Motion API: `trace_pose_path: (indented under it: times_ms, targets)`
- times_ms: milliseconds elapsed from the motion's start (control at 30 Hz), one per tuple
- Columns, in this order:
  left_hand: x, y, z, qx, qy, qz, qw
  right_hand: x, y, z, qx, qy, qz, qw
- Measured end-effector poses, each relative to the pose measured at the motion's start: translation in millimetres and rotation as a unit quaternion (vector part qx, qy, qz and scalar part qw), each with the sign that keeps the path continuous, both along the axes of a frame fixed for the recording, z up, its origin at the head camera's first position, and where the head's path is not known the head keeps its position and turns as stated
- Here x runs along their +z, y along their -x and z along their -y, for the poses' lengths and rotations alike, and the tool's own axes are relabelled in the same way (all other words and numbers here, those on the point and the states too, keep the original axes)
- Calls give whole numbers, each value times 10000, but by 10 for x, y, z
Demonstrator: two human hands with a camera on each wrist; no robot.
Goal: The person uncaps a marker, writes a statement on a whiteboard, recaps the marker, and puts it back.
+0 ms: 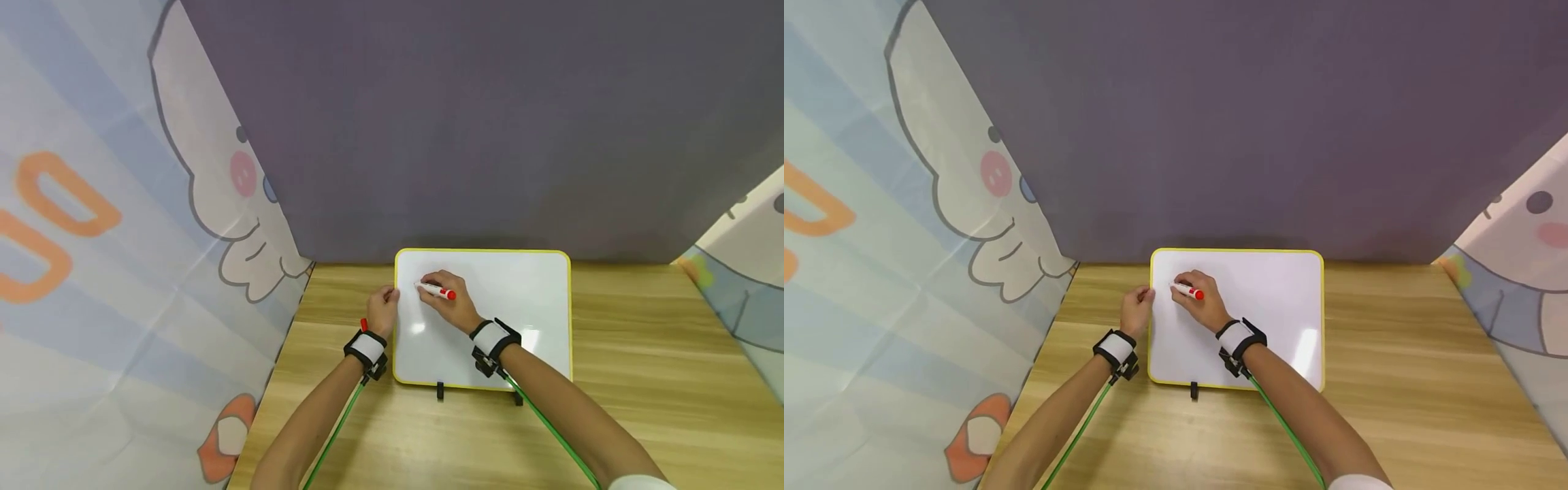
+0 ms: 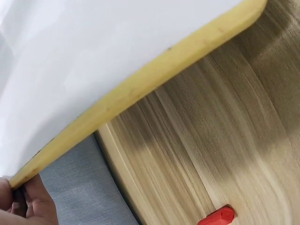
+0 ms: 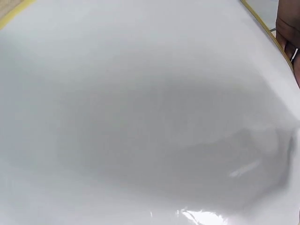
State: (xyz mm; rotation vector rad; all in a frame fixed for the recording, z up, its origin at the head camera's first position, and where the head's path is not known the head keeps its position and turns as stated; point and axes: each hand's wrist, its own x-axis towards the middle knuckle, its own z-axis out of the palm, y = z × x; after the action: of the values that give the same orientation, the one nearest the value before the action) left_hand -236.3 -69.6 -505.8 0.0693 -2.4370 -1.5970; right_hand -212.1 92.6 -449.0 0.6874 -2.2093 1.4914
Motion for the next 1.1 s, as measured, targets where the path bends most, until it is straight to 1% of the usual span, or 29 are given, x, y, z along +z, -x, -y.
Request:
trace_pose_path:
  times_ms: [67,167,300,400,500,567,600,700,767,867,967,1100]
  targets:
    - [25,-21,-13,4,28,-53,10000,7,-8,5,-50,113,-78,9999]
    - [41,-52,-27,26,47,-83,10000,15,-26,3,-113,146,-90,9998]
    - [49,-97,-34,6,64,-71,10000,-9,-101,-5,-109,6,102,9999]
    - [45,-112,-22,-15,153,-121,9998,-90,-216,4,70,-146,352,9993]
    - [32,-105,-5,-9,242,-265,9994,-191,-355,25,382,-325,602,9969]
    - [29,-99,6,27,259,-327,9991,-237,-413,37,559,-368,662,9956]
    - [31,-97,11,37,247,-329,9991,-244,-425,38,565,-360,646,9957]
    - [47,-102,17,64,179,-307,9993,-211,-378,8,379,-137,355,9986]
    - [58,-116,16,80,118,-256,9996,-153,-308,-38,158,122,127,9997]
    - [67,-135,9,114,102,-181,9997,-59,-201,-116,-92,349,-149,9992]
    - [62,-143,3,125,130,-134,9997,5,-140,-176,-238,334,-200,9990]
    - [46,-147,-11,97,121,-96,9998,24,-142,-216,-405,258,-105,9988]
